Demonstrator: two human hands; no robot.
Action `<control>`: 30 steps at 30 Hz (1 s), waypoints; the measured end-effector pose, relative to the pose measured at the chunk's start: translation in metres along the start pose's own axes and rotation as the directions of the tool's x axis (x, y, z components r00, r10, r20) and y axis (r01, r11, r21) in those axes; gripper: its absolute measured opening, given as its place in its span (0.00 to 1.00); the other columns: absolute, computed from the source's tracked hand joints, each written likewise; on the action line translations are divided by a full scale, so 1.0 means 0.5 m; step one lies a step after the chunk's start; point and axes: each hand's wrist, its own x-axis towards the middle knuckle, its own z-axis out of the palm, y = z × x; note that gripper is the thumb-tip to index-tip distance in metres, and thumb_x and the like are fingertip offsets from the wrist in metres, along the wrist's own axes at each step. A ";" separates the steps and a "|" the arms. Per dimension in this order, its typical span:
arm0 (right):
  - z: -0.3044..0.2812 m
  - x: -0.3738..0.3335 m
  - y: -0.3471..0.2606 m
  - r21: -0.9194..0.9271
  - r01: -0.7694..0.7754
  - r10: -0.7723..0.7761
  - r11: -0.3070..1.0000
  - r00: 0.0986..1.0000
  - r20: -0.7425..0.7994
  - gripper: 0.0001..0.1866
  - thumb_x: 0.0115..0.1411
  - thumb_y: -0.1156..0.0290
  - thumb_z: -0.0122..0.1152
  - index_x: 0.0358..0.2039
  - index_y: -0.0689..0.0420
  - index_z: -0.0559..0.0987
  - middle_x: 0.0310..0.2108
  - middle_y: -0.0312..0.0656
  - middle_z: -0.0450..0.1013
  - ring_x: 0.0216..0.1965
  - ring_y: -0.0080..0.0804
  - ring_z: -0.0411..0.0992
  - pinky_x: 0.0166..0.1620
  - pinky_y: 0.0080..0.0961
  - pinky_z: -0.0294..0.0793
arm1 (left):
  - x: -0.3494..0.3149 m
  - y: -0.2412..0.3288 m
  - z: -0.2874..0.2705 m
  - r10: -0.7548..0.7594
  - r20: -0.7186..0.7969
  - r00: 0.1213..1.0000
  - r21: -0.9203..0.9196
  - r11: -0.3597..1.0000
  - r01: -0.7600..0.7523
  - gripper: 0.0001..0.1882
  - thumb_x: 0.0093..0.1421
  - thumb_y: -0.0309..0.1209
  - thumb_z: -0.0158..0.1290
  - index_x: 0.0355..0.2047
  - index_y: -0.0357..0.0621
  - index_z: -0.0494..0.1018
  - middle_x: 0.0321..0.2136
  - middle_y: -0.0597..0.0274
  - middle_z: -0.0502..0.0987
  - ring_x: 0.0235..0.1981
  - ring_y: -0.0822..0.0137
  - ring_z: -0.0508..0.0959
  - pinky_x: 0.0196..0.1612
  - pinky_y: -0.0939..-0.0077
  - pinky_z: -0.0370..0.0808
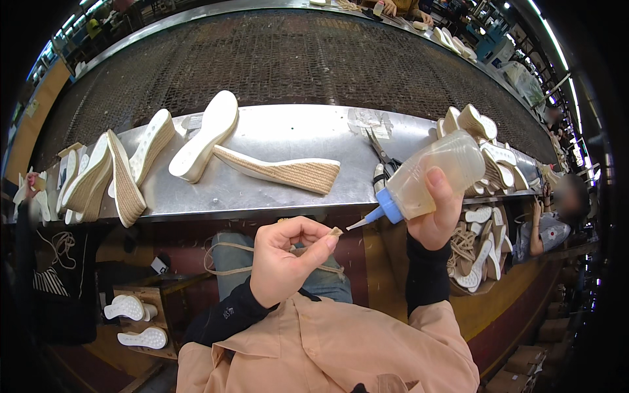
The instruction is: The person wraps a jute rope around the edge of a shoe sole, applies glue to the rope end, and secures it. They then cut the excess rope and place the finished sole aside before starting on another sole.
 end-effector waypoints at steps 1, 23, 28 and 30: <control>0.000 0.000 0.000 -0.042 0.016 -0.016 0.999 1.000 0.014 0.21 0.54 0.67 0.62 0.46 0.62 0.70 0.37 0.42 0.71 0.37 0.28 0.72 0.41 0.25 0.74 | -0.001 0.001 0.000 -0.003 -0.005 1.000 0.012 1.000 0.003 0.05 0.55 0.22 0.59 0.32 0.32 0.78 0.28 0.64 0.80 0.30 0.80 0.76 0.35 0.87 0.72; 0.047 -0.004 -0.044 -0.226 -0.039 0.074 0.973 0.986 0.147 0.33 0.55 0.54 0.59 0.51 0.68 0.65 0.38 0.45 0.70 0.36 0.30 0.74 0.38 0.27 0.78 | -0.017 0.015 -0.001 0.083 -0.059 0.995 0.014 0.996 -0.082 0.06 0.55 0.22 0.59 0.33 0.34 0.79 0.27 0.63 0.80 0.29 0.79 0.77 0.34 0.86 0.73; 0.046 -0.003 -0.040 -0.220 -0.024 0.053 0.975 0.990 0.129 0.33 0.55 0.54 0.60 0.51 0.68 0.65 0.38 0.46 0.70 0.35 0.32 0.75 0.37 0.30 0.80 | -0.018 0.017 -0.004 0.087 -0.055 0.995 0.024 0.996 -0.086 0.06 0.55 0.23 0.59 0.33 0.34 0.79 0.27 0.63 0.81 0.28 0.79 0.77 0.34 0.85 0.73; 0.042 -0.002 -0.036 -0.212 -0.033 0.056 0.977 0.993 0.107 0.33 0.55 0.54 0.60 0.51 0.68 0.65 0.37 0.46 0.70 0.34 0.32 0.75 0.37 0.31 0.80 | -0.018 0.018 -0.003 0.088 -0.055 0.995 0.016 0.996 -0.087 0.06 0.55 0.23 0.59 0.33 0.34 0.79 0.27 0.63 0.81 0.29 0.79 0.77 0.34 0.85 0.73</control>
